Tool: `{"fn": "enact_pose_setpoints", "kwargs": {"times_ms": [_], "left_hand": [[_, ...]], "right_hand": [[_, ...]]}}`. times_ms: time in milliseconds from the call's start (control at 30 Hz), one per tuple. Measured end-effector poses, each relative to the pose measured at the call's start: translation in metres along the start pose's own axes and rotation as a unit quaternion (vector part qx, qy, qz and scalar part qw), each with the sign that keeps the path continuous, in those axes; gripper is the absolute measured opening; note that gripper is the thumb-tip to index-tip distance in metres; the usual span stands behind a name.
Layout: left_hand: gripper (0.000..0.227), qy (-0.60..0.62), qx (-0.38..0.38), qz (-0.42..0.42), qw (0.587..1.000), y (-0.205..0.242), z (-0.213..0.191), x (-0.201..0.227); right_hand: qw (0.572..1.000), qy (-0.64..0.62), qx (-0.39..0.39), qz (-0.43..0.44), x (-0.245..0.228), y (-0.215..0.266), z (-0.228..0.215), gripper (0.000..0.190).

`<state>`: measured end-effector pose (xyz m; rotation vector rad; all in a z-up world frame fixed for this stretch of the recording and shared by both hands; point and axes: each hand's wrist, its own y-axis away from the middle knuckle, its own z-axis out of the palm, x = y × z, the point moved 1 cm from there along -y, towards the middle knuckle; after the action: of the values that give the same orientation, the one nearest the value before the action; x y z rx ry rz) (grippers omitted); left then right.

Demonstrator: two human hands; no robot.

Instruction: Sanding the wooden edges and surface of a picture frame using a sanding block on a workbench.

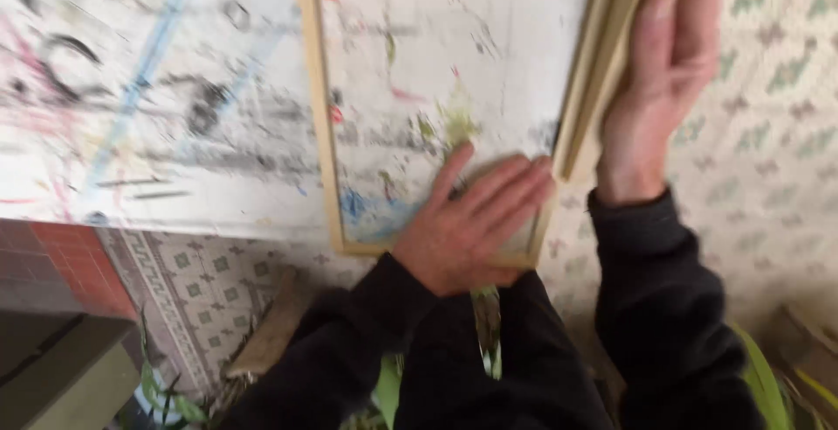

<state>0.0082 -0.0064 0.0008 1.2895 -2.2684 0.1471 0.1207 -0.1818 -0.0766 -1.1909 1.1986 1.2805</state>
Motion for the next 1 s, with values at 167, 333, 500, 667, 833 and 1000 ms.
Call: {"fn": "enact_pose_setpoints", "kwargs": {"times_ms": [167, 333, 500, 667, 833, 1000], "left_hand": [[0.11, -0.032, 0.04, -0.011, 0.999, 0.001, 0.007, -0.006], [0.113, -0.009, -0.011, -0.01, 1.0, -0.001, -0.005, 0.002], [0.116, 0.038, 0.0, -0.012, 0.999, 0.002, 0.007, 0.004], [0.115, 0.016, 0.049, -0.031, 0.998, 0.01, 0.019, -0.001], [0.119, -0.059, 0.0, -0.007, 0.998, 0.003, 0.009, -0.002], [0.121, 0.016, 0.026, 0.018, 0.999, 0.001, 0.026, -0.007]], "right_hand": [[0.989, 0.075, -0.026, 0.122, -0.024, 0.138, -0.015, 0.062], [1.0, -0.016, -0.016, 0.002, -0.004, 0.027, -0.005, 0.058], [0.992, -0.006, 0.028, 0.121, -0.02, 0.076, -0.009, 0.058], [0.989, 0.058, -0.029, 0.13, -0.021, 0.137, -0.01, 0.061], [0.991, -0.024, 0.056, 0.116, -0.001, -0.028, -0.002, 0.064], [0.995, 0.028, -0.007, 0.091, -0.018, 0.124, -0.018, 0.064]]}}
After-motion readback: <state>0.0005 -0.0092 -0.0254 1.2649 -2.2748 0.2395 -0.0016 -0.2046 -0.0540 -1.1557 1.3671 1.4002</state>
